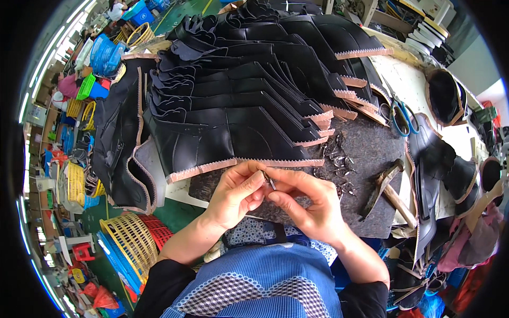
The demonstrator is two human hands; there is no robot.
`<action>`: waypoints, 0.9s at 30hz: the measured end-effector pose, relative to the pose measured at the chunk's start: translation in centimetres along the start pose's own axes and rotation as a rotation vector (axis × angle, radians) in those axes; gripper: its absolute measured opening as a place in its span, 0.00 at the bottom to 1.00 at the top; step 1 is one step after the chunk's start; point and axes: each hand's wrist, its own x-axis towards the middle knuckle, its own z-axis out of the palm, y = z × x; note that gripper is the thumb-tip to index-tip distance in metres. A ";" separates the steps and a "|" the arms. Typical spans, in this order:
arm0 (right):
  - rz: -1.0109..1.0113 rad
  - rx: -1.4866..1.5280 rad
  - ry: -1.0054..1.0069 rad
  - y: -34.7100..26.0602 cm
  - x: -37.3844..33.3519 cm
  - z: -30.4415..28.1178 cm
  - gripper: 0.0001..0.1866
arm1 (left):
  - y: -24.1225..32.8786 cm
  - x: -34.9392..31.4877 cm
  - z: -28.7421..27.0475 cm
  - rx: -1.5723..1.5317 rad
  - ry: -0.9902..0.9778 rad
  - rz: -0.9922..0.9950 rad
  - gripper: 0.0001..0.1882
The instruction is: Attaching metal buckles and hardware to leather shoe parts at a manufacturing workbench.
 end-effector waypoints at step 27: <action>0.009 0.210 -0.029 -0.2 2.2 -1.3 0.27 | 4.3 0.1 -1.1 0.535 -0.167 0.127 0.10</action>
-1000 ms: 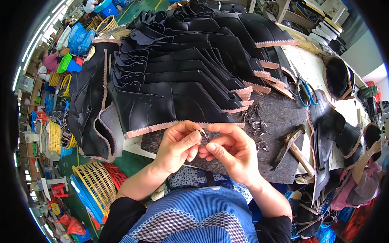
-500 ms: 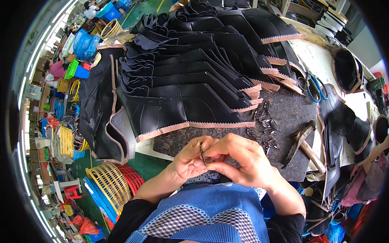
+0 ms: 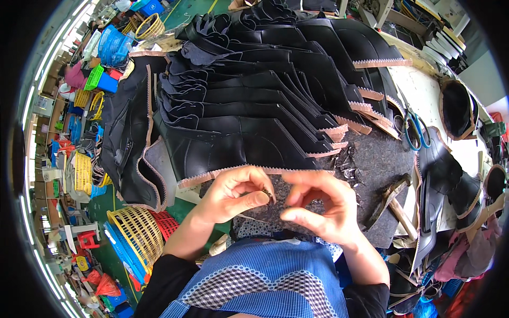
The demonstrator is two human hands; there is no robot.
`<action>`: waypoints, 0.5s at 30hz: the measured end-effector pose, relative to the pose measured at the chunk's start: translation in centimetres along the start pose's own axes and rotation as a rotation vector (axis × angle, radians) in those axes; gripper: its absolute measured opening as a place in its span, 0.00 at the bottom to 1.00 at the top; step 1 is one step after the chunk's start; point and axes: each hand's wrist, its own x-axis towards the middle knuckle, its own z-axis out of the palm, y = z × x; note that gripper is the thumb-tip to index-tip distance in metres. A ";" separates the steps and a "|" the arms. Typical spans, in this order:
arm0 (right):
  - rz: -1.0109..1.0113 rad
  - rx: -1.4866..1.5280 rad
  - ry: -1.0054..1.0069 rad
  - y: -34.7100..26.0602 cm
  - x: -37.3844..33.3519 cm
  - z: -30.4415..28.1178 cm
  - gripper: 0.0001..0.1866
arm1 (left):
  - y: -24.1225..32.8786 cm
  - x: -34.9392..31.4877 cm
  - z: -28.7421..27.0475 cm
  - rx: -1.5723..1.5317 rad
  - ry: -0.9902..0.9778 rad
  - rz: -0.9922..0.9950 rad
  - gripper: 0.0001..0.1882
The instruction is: Attaching metal buckles and hardware to leather shoe parts at a manufacturing workbench.
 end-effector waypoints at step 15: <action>0.116 0.535 0.321 1.9 1.3 2.4 0.07 | -0.6 1.2 3.8 -0.264 0.313 0.207 0.17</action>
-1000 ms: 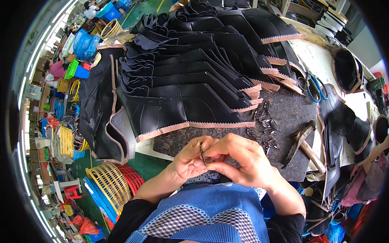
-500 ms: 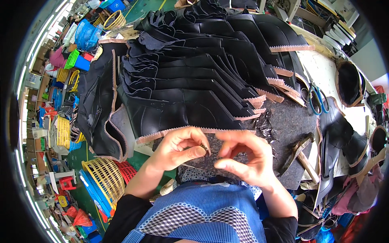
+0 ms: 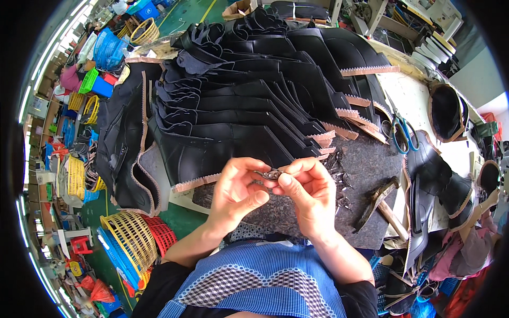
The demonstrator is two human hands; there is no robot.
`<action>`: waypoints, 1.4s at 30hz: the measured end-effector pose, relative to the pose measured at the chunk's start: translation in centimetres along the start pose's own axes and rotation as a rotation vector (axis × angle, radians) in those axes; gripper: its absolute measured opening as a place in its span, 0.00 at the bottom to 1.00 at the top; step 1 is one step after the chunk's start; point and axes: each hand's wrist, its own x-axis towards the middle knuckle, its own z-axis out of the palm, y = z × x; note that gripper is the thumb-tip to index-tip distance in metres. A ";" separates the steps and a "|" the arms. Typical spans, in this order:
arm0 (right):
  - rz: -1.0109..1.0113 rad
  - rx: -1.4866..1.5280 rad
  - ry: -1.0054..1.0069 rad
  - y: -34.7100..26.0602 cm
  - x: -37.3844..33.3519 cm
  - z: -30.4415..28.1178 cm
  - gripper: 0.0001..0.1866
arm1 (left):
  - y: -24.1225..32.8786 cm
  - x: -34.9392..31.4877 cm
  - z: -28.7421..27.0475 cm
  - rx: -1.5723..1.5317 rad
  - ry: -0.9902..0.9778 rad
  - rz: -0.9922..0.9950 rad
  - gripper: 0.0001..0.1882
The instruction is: Attaching metal buckles and hardware to leather shoe parts at a manufacturing workbench.
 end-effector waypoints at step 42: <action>-0.599 -1.015 -0.356 -1.3 0.6 2.1 0.09 | 6.4 -1.8 -4.6 0.646 -0.212 0.025 0.12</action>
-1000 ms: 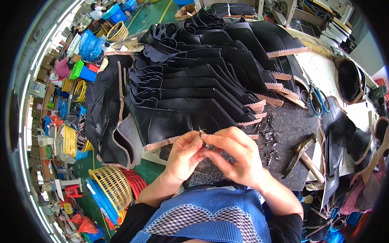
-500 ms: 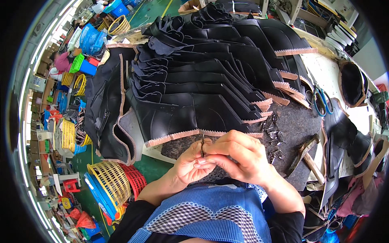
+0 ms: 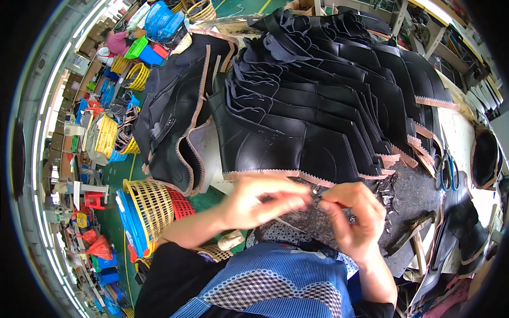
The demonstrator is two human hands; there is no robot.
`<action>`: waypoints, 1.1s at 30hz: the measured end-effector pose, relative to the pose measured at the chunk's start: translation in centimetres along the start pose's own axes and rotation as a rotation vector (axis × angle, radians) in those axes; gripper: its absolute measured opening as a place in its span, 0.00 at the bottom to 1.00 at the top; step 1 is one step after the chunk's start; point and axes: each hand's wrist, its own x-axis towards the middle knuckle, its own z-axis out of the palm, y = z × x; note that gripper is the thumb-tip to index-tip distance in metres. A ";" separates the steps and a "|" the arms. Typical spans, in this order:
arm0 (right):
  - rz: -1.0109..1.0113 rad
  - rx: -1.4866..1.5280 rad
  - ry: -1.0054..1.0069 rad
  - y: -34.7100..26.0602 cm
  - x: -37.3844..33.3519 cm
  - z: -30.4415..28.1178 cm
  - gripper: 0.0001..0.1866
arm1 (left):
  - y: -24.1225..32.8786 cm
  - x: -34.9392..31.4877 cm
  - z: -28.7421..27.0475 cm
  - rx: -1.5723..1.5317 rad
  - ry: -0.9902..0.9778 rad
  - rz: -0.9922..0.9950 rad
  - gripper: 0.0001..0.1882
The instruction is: Attaching metal buckles and hardware to leather shoe parts at a manufacturing workbench.
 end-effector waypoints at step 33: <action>0.264 0.573 -0.041 3.7 1.0 5.2 0.04 | 9.2 2.8 -11.8 1.071 0.033 -0.246 0.12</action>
